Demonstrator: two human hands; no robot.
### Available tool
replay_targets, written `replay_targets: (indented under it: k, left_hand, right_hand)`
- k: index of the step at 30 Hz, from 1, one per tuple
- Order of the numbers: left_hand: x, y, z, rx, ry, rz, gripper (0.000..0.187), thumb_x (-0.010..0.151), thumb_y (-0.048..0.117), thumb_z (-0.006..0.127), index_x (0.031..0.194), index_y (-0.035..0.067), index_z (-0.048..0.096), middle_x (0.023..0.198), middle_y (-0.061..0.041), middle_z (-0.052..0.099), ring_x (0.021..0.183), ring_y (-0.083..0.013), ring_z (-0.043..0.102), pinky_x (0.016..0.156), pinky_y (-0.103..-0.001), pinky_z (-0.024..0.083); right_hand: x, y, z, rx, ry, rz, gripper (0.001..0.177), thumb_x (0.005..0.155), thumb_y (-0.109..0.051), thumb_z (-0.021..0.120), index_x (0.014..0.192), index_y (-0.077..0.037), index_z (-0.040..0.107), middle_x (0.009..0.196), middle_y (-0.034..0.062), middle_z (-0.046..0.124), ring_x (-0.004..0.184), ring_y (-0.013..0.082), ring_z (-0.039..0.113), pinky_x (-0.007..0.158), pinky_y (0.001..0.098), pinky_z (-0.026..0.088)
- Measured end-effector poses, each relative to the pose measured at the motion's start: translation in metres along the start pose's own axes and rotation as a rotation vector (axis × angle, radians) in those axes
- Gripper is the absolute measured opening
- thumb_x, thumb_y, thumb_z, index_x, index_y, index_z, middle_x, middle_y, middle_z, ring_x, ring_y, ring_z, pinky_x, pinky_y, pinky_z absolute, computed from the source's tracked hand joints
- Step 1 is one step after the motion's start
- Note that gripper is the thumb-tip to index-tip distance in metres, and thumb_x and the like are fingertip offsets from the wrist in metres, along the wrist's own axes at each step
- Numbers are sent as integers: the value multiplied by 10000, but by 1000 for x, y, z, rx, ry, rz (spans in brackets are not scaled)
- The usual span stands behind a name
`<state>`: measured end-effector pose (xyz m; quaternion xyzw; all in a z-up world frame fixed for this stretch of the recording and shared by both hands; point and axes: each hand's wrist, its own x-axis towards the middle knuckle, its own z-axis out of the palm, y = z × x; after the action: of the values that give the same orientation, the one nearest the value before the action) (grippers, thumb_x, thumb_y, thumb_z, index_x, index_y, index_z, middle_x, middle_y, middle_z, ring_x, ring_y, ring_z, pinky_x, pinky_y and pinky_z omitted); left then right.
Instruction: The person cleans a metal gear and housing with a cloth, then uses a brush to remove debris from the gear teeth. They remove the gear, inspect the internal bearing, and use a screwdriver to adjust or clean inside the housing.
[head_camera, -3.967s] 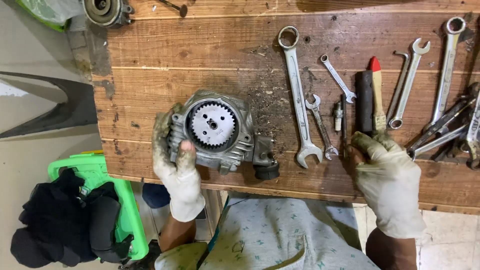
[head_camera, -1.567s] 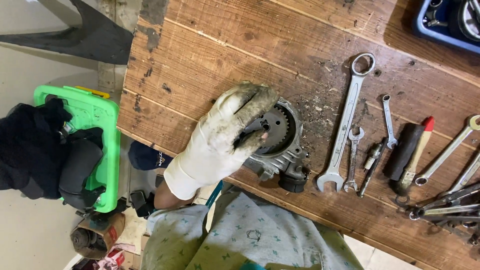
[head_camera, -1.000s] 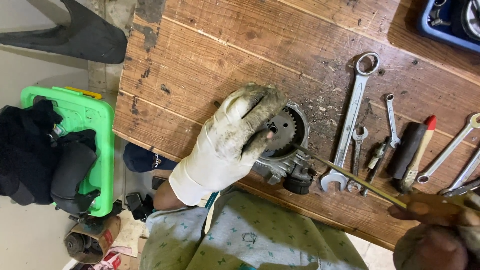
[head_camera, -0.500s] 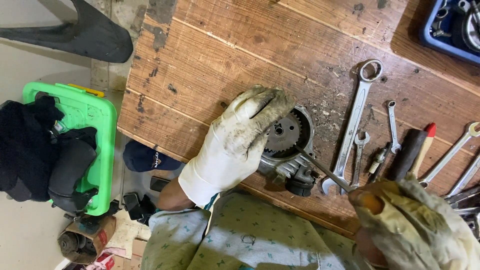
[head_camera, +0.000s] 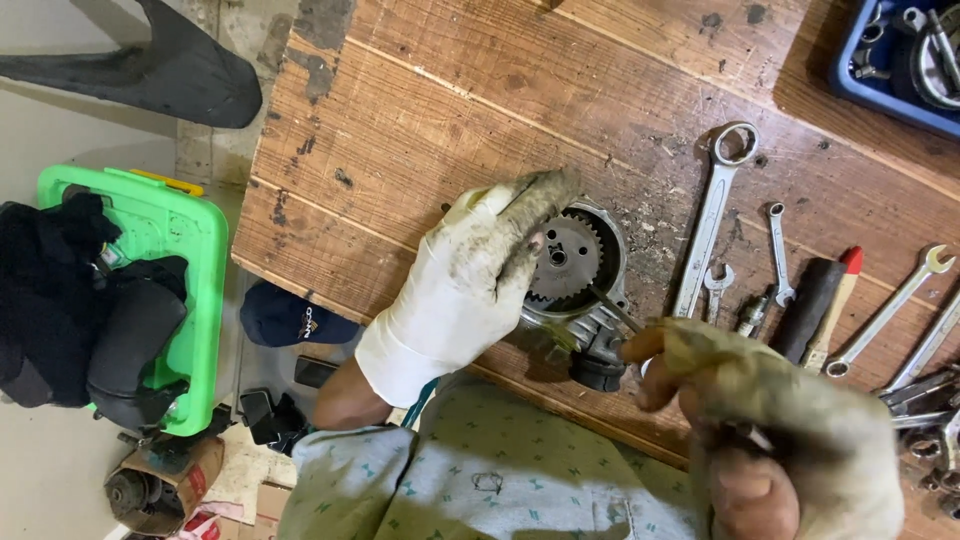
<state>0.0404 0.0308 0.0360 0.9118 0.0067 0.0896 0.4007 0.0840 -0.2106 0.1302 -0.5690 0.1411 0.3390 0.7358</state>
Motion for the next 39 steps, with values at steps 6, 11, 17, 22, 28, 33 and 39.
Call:
replay_targets:
  k: [6, 11, 17, 22, 28, 33, 39]
  left_hand:
    - [7, -5, -8, 114, -160, 79, 601, 1012, 64, 568, 1572, 82, 351, 1371, -192, 575, 1136, -392, 634, 1003, -555, 540]
    - [29, -11, -6, 101, -248, 92, 452, 1006, 84, 501, 1450, 10, 464, 1236, -195, 608, 1028, -383, 646, 919, -488, 540]
    - [32, -16, -2, -192, -253, -1, 346, 1037, 193, 545, 1358, 73, 591, 1304, -144, 606, 1199, -356, 643, 1034, -461, 510]
    - [33, -17, -1, -232, -248, -15, 354, 1040, 182, 549, 1382, 103, 590, 1330, -139, 638, 1226, -356, 648, 1061, -462, 503]
    - [34, -17, -2, -211, -282, -58, 371, 1037, 239, 527, 1381, 120, 595, 1269, -122, 638, 1172, -338, 658, 1010, -454, 507]
    - [33, -20, 1, -193, -276, -54, 379, 1040, 268, 523, 1399, 166, 586, 1338, -124, 644, 1217, -343, 645, 1069, -454, 474]
    - [31, -22, 2, -130, -335, -153, 418, 1038, 359, 508, 1439, 258, 561, 1491, -163, 557, 1387, -363, 483, 1149, -486, 351]
  right_hand:
    - [42, 36, -30, -384, -507, -733, 391, 986, -434, 668, 1064, -51, 660, 1123, 184, 730, 1163, 343, 739, 1027, 425, 661]
    - [31, 37, 15, 5, -184, -715, 365, 972, -375, 763, 837, -70, 613, 769, 85, 626, 831, 290, 729, 789, 467, 694]
    - [44, 41, -11, 109, -319, -676, 579, 985, -513, 813, 702, -81, 551, 623, 59, 492, 610, 255, 578, 571, 412, 521]
    - [46, 46, -34, -593, -202, -729, 391, 582, -13, 845, 554, -118, 470, 732, 32, 669, 753, 76, 731, 725, 114, 584]
    - [33, 44, 1, -233, -165, -812, 514, 978, -394, 576, 630, -41, 441, 655, 196, 566, 696, 311, 705, 691, 391, 635]
    - [35, 52, -20, -166, -107, -588, 275, 629, 162, 587, 568, -27, 398, 724, 213, 620, 754, 281, 705, 746, 349, 623]
    - [37, 51, 8, -366, 46, -838, 343, 755, 154, 595, 615, -28, 341, 626, 148, 475, 667, 254, 624, 649, 352, 604]
